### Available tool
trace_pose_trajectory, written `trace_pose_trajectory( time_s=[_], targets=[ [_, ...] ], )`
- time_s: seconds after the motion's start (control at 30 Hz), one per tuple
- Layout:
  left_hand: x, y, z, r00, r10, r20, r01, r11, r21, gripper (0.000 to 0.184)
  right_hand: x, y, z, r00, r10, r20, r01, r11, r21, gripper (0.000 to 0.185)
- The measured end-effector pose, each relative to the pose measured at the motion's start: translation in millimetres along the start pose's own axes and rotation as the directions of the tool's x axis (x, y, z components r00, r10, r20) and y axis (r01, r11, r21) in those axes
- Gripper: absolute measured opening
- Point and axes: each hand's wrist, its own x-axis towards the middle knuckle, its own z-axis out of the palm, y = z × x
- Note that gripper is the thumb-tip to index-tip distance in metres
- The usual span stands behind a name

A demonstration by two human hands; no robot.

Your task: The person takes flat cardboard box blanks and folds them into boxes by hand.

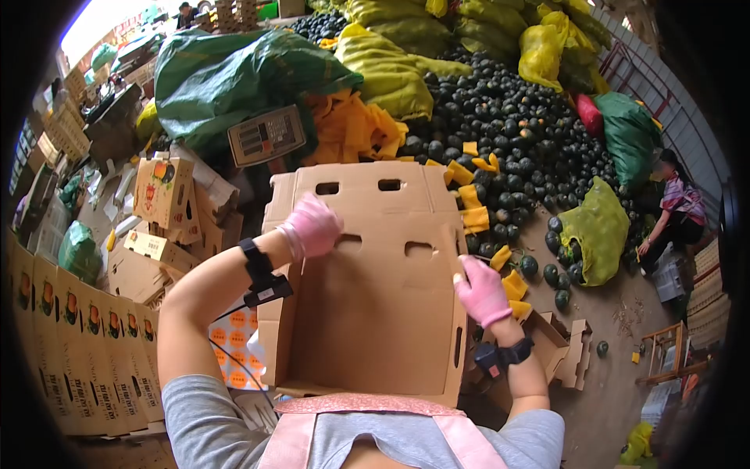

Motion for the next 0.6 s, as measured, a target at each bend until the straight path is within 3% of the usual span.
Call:
trace_pose_trajectory(
  time_s=[0.03,0.07,0.1,0.13,0.17,0.2,0.23,0.3,0.4,0.43,0.47,0.5,0.53,0.57,0.6],
  targets=[
    [1.7,-12.9,20.0,0.923,-0.299,-0.242,0.305,0.952,-0.012,0.024,-4.5,-4.5,-3.2,0.999,-0.035,-0.025,0.035,0.999,0.001,0.03],
    [-6.0,-33.3,21.9,0.643,-0.509,-0.573,0.291,0.854,-0.432,0.031,-6.4,-2.3,-4.3,0.995,-0.075,-0.067,0.085,0.983,0.161,0.028],
    [-23.4,-41.6,30.0,0.259,-0.731,-0.631,0.033,0.66,-0.751,0.039,-11.9,1.9,-4.6,0.989,-0.107,-0.098,0.133,0.939,0.317,0.025],
    [-44.4,-40.6,56.3,0.553,-0.727,-0.407,-0.126,0.41,-0.903,0.044,-15.1,6.4,-0.2,0.996,-0.085,-0.036,0.092,0.89,0.446,0.024],
    [-57.9,-25.8,64.4,0.767,-0.624,-0.149,-0.123,0.084,-0.989,0.048,-17.7,14.4,5.0,0.997,-0.07,0.028,0.042,0.825,0.564,0.024],
    [-71.3,-10.9,72.5,0.887,-0.444,0.129,0.035,-0.214,-0.976,0.051,-20.8,22.2,9.3,0.994,-0.064,0.087,-0.011,0.742,0.671,0.023],
    [-81.1,2.9,67.7,0.878,-0.245,0.41,0.268,-0.459,-0.847,0.053,-21.6,22.0,14.9,0.993,-0.09,0.076,0.003,0.667,0.745,0.019],
    [-95.3,21.9,95.4,0.951,-0.297,-0.089,-0.074,0.062,-0.995,0.056,-20.2,15.5,17.9,0.983,-0.134,0.124,-0.006,0.656,0.755,0.017],
    [-104.5,22.2,66.7,0.975,-0.2,-0.094,-0.106,-0.047,-0.993,0.051,-24.7,13.2,20.7,0.988,-0.11,0.109,-0.021,0.6,0.8,0.016],
    [-105.9,21.6,50.0,0.974,-0.211,-0.087,-0.105,-0.076,-0.992,0.033,-26.2,14.6,24.7,0.991,-0.1,0.086,-0.008,0.604,0.797,0.017],
    [-105.0,23.4,60.4,0.94,-0.331,-0.082,-0.169,-0.243,-0.955,0.02,-27.8,14.2,30.2,0.995,-0.073,-0.069,0.1,0.644,0.758,0.017],
    [-103.4,26.5,72.7,0.892,-0.449,-0.047,-0.244,-0.394,-0.886,0.017,-32.9,12.9,31.3,0.992,0.06,-0.113,0.045,0.661,0.749,0.018],
    [-96.7,41.4,69.3,0.752,-0.659,-0.018,-0.359,-0.385,-0.85,0.034,-33.6,5.8,31.7,0.962,0.145,-0.233,0.076,0.673,0.736,0.019],
    [-100.8,46.9,57.2,0.67,-0.707,-0.225,-0.35,-0.033,-0.936,0.045,-34.2,-1.7,29.5,0.91,0.223,-0.349,0.107,0.687,0.718,0.021],
    [-99.4,48.0,54.8,0.59,-0.733,-0.34,-0.426,0.076,-0.902,0.045,-39.0,-2.6,15.2,0.954,0.099,-0.283,0.138,0.695,0.706,0.033]
  ],
)
